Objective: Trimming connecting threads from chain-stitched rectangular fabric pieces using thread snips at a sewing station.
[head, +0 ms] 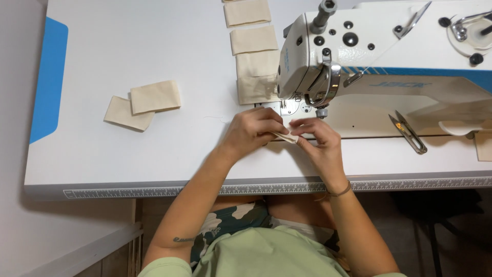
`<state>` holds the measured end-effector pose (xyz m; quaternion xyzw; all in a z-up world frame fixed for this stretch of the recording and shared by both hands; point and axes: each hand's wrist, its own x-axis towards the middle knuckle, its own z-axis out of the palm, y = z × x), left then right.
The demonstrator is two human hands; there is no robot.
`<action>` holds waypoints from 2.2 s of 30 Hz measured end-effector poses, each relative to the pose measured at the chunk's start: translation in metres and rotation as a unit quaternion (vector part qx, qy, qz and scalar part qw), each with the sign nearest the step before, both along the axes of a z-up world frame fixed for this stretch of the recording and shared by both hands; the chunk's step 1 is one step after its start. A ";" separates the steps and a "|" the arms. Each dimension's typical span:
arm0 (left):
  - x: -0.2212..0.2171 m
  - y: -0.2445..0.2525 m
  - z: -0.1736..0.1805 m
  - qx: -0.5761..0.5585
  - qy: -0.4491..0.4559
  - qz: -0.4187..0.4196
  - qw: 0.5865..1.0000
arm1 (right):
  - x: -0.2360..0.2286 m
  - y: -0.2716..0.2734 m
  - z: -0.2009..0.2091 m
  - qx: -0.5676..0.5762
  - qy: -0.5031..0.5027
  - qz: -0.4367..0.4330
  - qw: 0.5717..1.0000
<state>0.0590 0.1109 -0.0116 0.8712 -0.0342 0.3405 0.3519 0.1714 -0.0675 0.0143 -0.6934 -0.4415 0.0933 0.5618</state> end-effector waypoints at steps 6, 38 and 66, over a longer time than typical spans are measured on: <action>0.001 -0.012 0.003 0.322 -0.080 0.097 0.938 | 0.032 0.003 -0.039 0.001 -0.343 0.021 0.939; -0.001 -0.023 -0.026 0.196 0.059 0.154 0.967 | -0.003 -0.034 -0.014 -0.163 -0.405 0.026 0.899; -0.006 -0.014 -0.017 0.242 0.063 0.186 0.950 | 0.035 0.007 -0.039 -0.103 -0.340 0.044 0.934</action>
